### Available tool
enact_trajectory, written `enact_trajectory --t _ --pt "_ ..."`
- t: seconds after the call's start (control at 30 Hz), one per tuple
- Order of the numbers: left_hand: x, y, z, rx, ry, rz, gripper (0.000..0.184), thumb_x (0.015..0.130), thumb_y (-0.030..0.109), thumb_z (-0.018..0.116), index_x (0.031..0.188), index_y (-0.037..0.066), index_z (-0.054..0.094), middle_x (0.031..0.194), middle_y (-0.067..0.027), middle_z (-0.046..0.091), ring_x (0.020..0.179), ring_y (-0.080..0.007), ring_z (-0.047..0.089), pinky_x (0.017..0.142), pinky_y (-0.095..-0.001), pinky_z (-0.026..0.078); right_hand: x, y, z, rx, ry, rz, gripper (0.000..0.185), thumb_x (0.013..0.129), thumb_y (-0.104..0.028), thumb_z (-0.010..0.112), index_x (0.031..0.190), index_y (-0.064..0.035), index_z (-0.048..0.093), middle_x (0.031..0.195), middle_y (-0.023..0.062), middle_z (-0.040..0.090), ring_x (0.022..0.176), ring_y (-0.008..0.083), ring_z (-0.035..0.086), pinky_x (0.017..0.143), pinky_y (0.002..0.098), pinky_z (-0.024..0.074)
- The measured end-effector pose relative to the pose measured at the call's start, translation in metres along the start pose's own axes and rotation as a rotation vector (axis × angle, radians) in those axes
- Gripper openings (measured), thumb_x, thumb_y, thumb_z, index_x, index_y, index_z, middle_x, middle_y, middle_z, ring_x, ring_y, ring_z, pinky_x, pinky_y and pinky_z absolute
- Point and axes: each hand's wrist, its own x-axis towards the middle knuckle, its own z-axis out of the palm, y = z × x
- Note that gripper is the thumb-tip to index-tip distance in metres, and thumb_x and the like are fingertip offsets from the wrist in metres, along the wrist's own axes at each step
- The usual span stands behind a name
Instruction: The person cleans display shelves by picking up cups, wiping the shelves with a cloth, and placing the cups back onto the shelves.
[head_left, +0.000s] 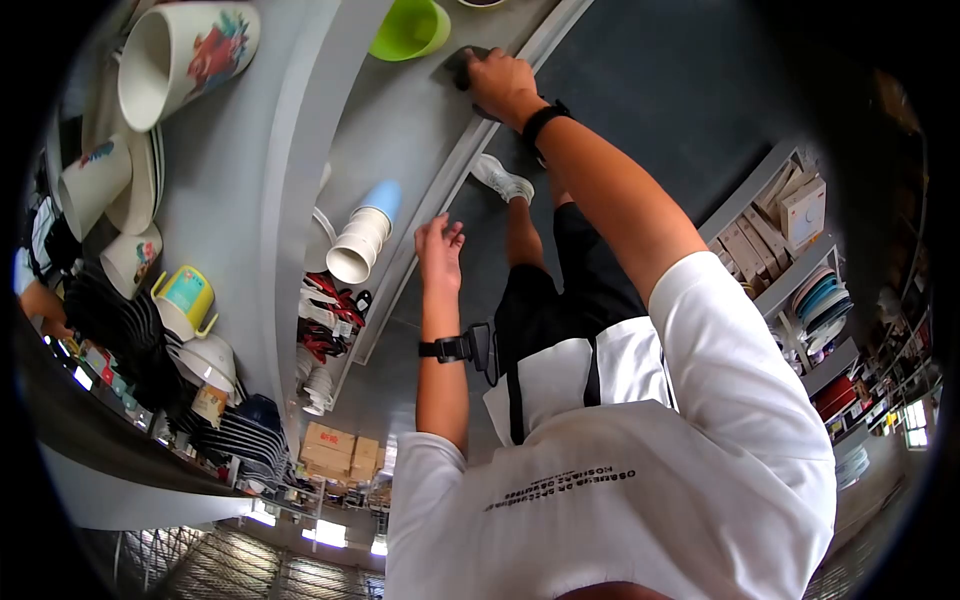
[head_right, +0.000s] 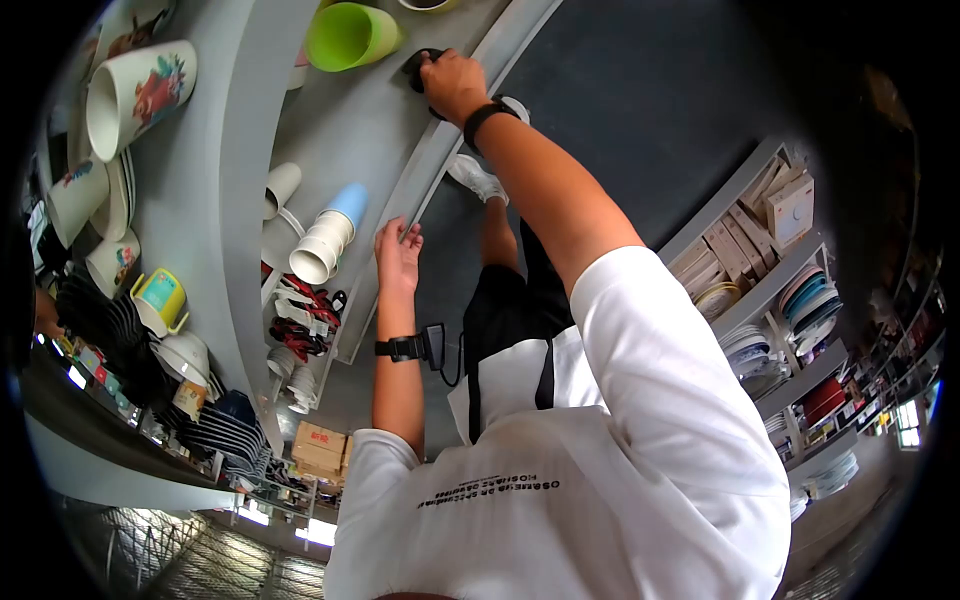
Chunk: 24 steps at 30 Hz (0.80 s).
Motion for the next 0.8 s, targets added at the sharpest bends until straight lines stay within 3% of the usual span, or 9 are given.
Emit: enact_trajectory --t 0.1,0.2,0.27,0.33,0.43,0.47,0.57,0.7,0.8 --pt "-0.026 0.027 0.060 0.326 -0.048 0.349 0.044 0.086 0.011 0.077 0.108 0.011 0.039 0.105 -0.0079 0.052 0.092 -0.0178 0.060 0.071 -0.0295 0.049 -0.004 0.004 0.002 0.089 -0.008 0.035 0.054 0.091 -0.018 0.054 0.145 -0.0181 0.051 0.106 0.0196 0.064 0.084 0.0345 0.071 0.069 0.0433 0.0569" --pt "-0.001 0.066 0.108 0.491 -0.057 0.739 0.070 0.078 0.018 0.086 0.124 0.008 0.035 0.126 -0.0143 0.042 0.113 -0.0260 0.051 0.082 -0.0391 0.051 -0.007 0.008 -0.004 0.127 -0.022 0.028 0.053 0.091 -0.020 0.054 0.144 -0.0198 0.052 0.108 0.0196 0.063 0.083 0.0341 0.071 0.069 0.0429 0.0569" --pt "0.023 0.095 0.140 0.528 -0.048 0.798 0.091 0.072 0.014 0.090 0.139 0.007 0.028 0.135 -0.0158 0.040 0.121 -0.0279 0.049 0.098 -0.0433 0.048 -0.002 0.011 -0.005 0.135 -0.032 0.031 0.054 0.091 -0.020 0.055 0.145 -0.0198 0.051 0.108 0.0194 0.063 0.083 0.0342 0.071 0.069 0.0428 0.0569" --pt "0.029 0.120 0.175 0.596 -0.057 0.830 0.103 0.070 0.013 0.091 0.147 0.006 0.023 0.146 -0.0166 0.034 0.130 -0.0300 0.044 0.102 -0.0431 0.046 -0.006 0.009 -0.002 0.149 -0.056 0.035 0.055 0.090 -0.020 0.056 0.145 -0.0198 0.051 0.108 0.0192 0.062 0.083 0.0343 0.071 0.068 0.0427 0.0569" --pt "0.041 0.135 0.211 0.556 -0.224 0.756 0.101 0.069 0.009 0.091 0.148 0.004 0.028 0.147 -0.0146 0.038 0.133 -0.0278 0.045 0.103 -0.0388 0.046 -0.002 0.015 -0.001 0.166 -0.057 0.023 0.055 0.090 -0.019 0.056 0.145 -0.0198 0.051 0.107 0.0186 0.062 0.083 0.0344 0.071 0.069 0.0432 0.0569" --pt "0.073 0.132 0.207 0.660 -0.271 0.802 0.085 0.068 0.006 0.091 0.139 0.000 0.046 0.137 -0.0113 0.052 0.124 -0.0220 0.053 0.100 -0.0339 0.046 -0.004 0.014 -0.002 0.179 -0.057 0.011 0.055 0.090 -0.018 0.056 0.145 -0.0200 0.051 0.108 0.0186 0.062 0.083 0.0345 0.071 0.069 0.0434 0.0569" --pt "0.074 0.126 0.228 0.520 -0.268 0.596 0.065 0.068 0.006 0.091 0.125 -0.001 0.059 0.121 -0.0081 0.064 0.110 -0.0181 0.060 0.097 -0.0322 0.047 -0.005 0.018 -0.007 0.190 -0.075 0.008 0.055 0.091 -0.017 0.055 0.146 -0.0204 0.050 0.109 0.0177 0.062 0.084 0.0330 0.071 0.069 0.0422 0.0567" --pt "0.091 0.113 0.244 0.484 -0.233 0.938 0.052 0.071 0.006 0.090 0.115 -0.002 0.064 0.114 -0.0074 0.066 0.102 -0.0166 0.061 0.093 -0.0325 0.049 -0.003 0.014 -0.010 0.188 -0.107 0.014 0.055 0.093 -0.015 0.053 0.147 -0.0205 0.049 0.111 0.0163 0.062 0.085 0.0298 0.072 0.069 0.0392 0.0564" --pt "0.101 0.110 0.241 0.538 -0.210 0.967 0.048 0.072 0.006 0.089 0.113 -0.003 0.064 0.113 -0.0083 0.067 0.100 -0.0168 0.062 0.090 -0.0327 0.051 -0.004 0.014 -0.007 0.194 -0.094 0.021 0.055 0.091 -0.015 0.055 0.146 -0.0191 0.050 0.110 0.0168 0.062 0.085 0.0300 0.071 0.069 0.0395 0.0565"
